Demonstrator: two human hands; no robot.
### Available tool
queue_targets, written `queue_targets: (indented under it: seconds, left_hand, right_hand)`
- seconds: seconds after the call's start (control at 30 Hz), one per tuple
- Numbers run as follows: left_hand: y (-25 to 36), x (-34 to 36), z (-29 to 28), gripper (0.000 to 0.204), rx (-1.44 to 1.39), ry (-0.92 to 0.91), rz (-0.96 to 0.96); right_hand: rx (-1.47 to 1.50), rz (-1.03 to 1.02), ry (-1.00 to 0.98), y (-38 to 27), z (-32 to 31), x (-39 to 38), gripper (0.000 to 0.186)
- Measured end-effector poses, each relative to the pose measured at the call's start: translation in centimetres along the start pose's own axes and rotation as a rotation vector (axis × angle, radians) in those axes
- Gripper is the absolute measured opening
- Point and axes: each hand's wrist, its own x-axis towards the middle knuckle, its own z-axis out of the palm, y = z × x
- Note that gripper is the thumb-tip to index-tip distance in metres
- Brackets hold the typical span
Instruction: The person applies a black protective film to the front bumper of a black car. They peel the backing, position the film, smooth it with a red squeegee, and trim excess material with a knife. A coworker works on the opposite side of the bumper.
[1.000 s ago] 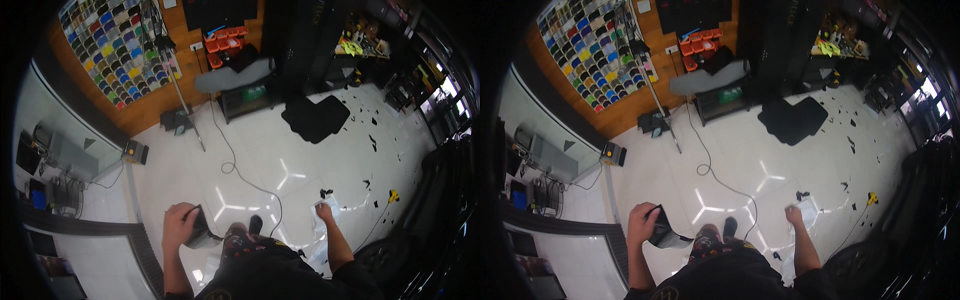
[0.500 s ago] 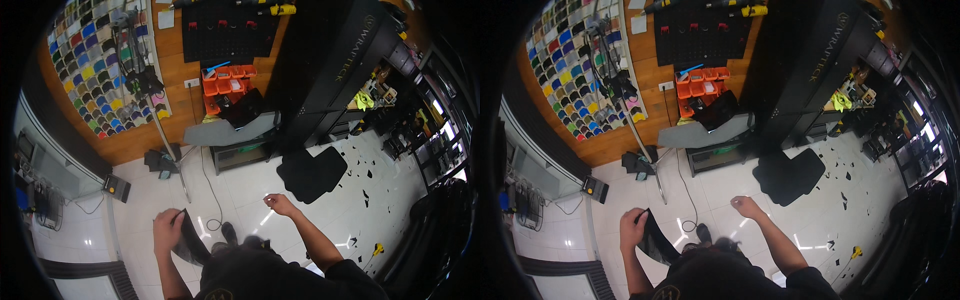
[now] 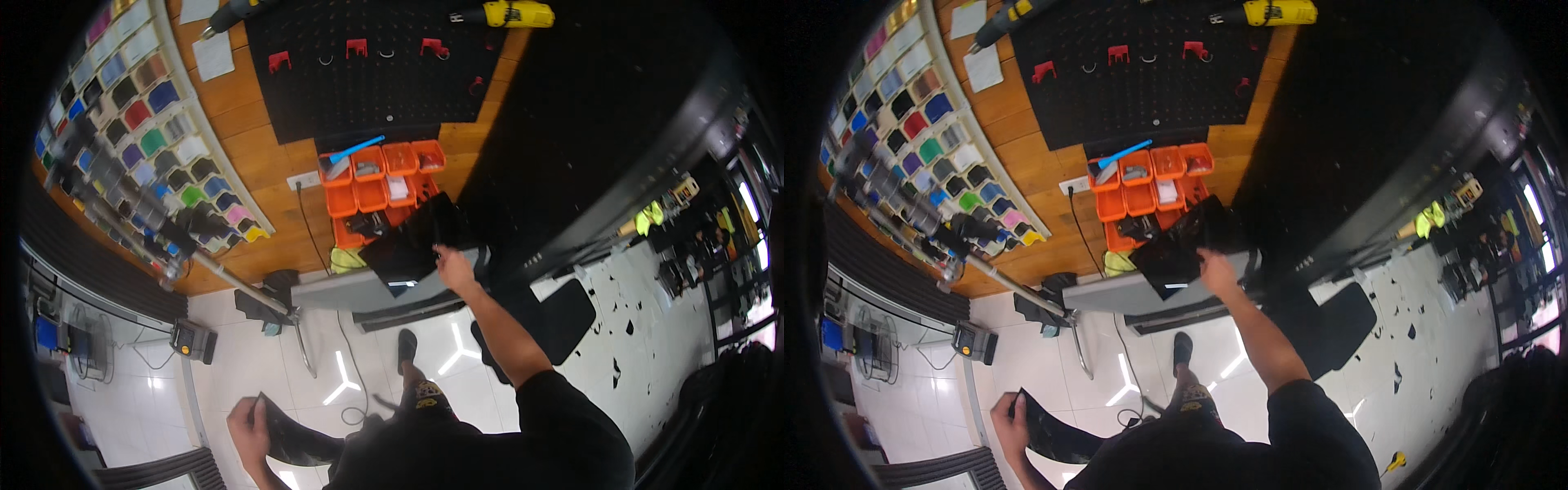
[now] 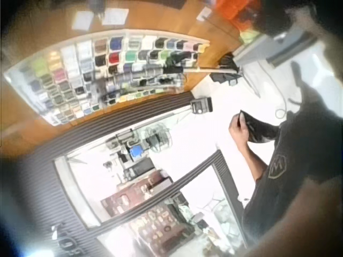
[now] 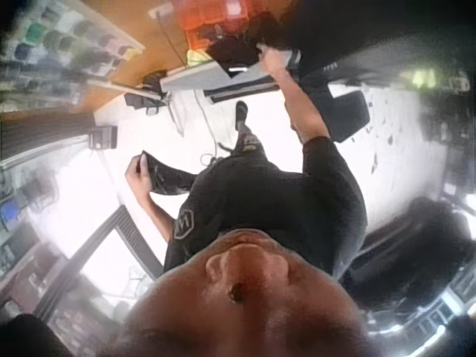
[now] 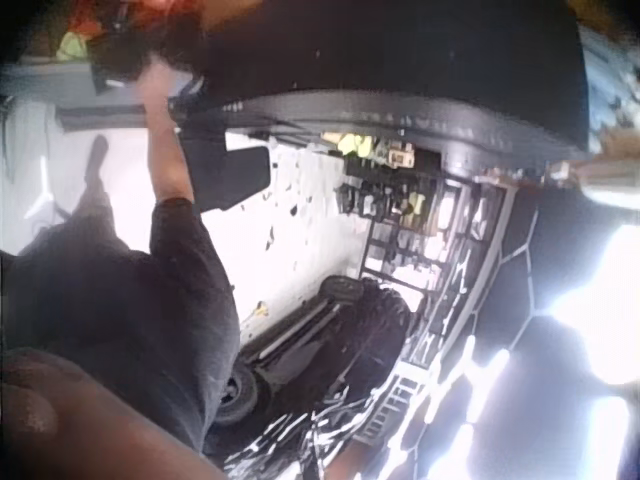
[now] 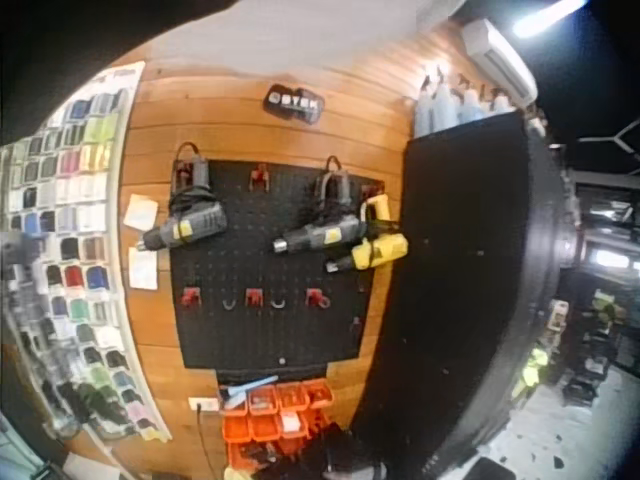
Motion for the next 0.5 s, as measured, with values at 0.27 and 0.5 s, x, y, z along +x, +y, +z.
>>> queue_targets:
  seconds: [0.27, 0.5]
  left_hand:
    - [9.7, 7.9, 5.8, 0.022, 0.023, -0.023, -0.17]
    - [13.4, 13.1, 9.5, 0.016, 0.054, -0.011, -0.081]
  right_hand:
    - [-0.294, -0.341, 0.116, 1.8, -2.9, 27.6, 0.055]
    - [0.304, -0.482, 0.416, 4.9, -3.5, 36.0, 0.02]
